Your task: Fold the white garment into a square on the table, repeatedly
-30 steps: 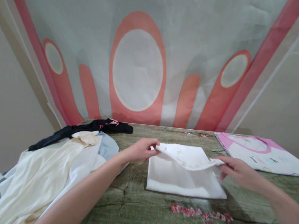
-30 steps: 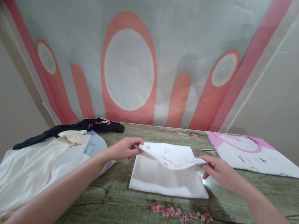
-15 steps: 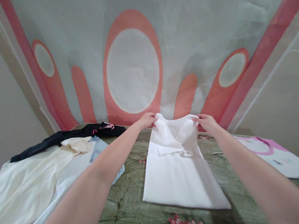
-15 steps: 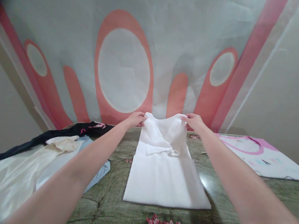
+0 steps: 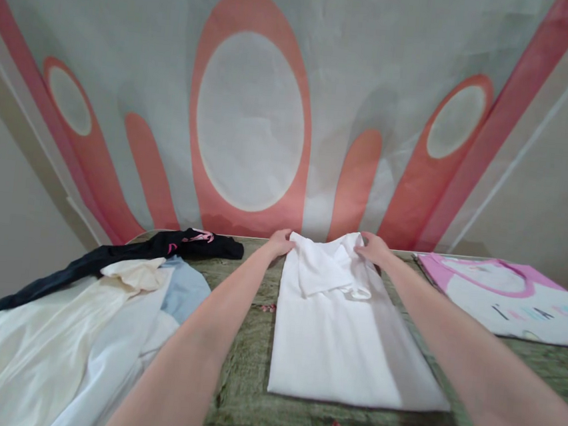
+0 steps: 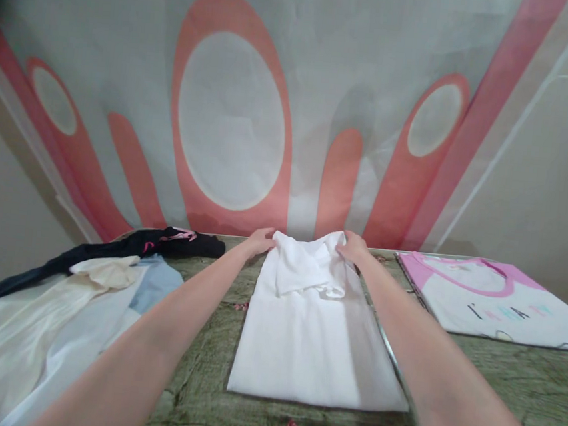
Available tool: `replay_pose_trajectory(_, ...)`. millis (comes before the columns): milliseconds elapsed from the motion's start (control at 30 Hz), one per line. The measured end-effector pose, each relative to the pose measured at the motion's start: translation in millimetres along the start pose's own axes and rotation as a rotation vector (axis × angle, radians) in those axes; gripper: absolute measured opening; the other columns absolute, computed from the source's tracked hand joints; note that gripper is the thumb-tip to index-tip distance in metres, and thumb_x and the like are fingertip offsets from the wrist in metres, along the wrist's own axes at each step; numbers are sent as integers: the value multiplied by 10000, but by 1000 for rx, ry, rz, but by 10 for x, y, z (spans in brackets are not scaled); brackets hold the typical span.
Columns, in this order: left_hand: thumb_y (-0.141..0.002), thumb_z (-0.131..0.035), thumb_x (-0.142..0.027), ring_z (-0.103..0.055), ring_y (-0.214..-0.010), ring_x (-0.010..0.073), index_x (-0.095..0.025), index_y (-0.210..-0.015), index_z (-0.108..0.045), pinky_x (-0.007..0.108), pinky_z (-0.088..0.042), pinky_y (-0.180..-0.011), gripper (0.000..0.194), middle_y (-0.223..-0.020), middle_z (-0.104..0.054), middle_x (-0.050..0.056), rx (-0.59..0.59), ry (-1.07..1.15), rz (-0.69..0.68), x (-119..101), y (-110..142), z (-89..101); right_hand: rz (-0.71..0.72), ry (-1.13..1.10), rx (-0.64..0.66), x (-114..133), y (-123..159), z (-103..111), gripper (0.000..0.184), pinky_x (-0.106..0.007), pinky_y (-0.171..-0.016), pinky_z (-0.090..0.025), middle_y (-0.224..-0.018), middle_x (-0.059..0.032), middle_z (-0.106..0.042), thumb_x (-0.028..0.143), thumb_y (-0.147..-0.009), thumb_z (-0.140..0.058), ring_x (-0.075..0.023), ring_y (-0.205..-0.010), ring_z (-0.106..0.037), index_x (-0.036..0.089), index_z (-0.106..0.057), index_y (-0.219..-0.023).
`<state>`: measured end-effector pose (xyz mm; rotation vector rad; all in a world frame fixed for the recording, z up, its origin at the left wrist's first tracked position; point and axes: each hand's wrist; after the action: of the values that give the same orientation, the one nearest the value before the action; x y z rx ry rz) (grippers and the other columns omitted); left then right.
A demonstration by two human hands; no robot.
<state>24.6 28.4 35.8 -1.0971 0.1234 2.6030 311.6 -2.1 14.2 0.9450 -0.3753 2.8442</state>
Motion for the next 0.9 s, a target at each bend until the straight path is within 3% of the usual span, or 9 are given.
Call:
replay_pose_trajectory(100,-824,-530,-182,-445,-1187,246,-103,-1278,-434,353,-333,-1000,471,-1273,-490,157,43,-110,-120,-17,167,-22,68,145,1,-31,185,-60,543,-482,-1049,-210,-1376,-195,-383,355,-820,-487,-346,-1278,-300,68,-440,-1279)
replay_pose_trajectory(167,-854,-488,-235,-317,-1287,240,-137,-1326,-388,361,-230,-1064,492,-1387,-370,131,116,-194,-201,-32,320,-57,128,205,58,-42,322,-108,498,-469,-1062,-189,-1436,-133,-309,386,-870,-404,-305,-1305,-262,133,-428,-1299)
replay_pose_trajectory(267,-891,-419,-397,-201,-1340,241,-222,-1339,-375,420,-134,-1088,483,-1455,-258,65,274,-317,-277,-52,555,-128,184,265,165,-23,472,-146,440,-487,-1033,-240,-1425,-75,-350,423,-890,-359,-275,-1282,-319,210,-473,-1258)
replay_pose_trajectory(367,-879,-375,-523,-143,-1351,283,-264,-1357,-335,529,-53,-1062,545,-1478,-179,53,369,-425,-287,-92,713,-166,205,296,191,74,560,-98,419,-506,-1006,-263,-1370,-104,-428,405,-902,-330,-290,-1253,-360,184,-520,-1203)
replay_pose_trajectory(533,-905,-299,-499,-92,-1355,305,-217,-1408,-202,574,-47,-1035,585,-1493,-81,104,307,-516,-299,-228,915,-100,294,284,157,244,920,149,423,-358,-981,-331,-1237,-136,-541,373,-850,-445,-245,-1148,-472,127,-518,-1187)
replay_pose_trajectory(600,-895,-363,-431,-169,-1338,287,-184,-1395,-226,515,-123,-1050,573,-1472,-170,133,192,-499,-343,-256,1062,-51,357,220,164,214,1167,268,381,-338,-942,-366,-1156,-113,-586,383,-813,-497,-236,-1076,-518,154,-564,-1110)
replay_pose_trajectory(700,-853,-447,-329,-453,-1145,244,-120,-1236,-443,381,-321,-975,437,-1232,-493,152,70,-371,-330,-225,1324,26,371,110,250,86,1491,424,331,-343,-861,-415,-1029,-99,-622,372,-754,-559,-238,-960,-562,161,-606,-1006)
replay_pose_trajectory(800,-848,-433,-299,-561,-903,198,-124,-982,-589,308,-413,-835,270,-945,-609,96,113,-297,-283,-152,1522,112,315,51,316,-27,1639,528,391,-349,-822,-430,-992,-93,-626,392,-698,-609,-237,-903,-569,156,-604,-1011)
replay_pose_trajectory(900,-817,-477,-321,-571,-802,172,-141,-898,-612,269,-427,-750,240,-851,-619,55,167,-271,-254,-99,1599,185,277,9,342,-52,1640,582,459,-353,-817,-433,-1004,-89,-628,428,-664,-631,-241,-904,-568,160,-594,-1034)
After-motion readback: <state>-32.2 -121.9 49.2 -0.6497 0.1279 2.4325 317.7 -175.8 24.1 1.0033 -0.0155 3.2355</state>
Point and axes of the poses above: each hand's wrist, its own y-axis away from the middle knuckle, its own z-axis out of the back of the hand, x = y × z
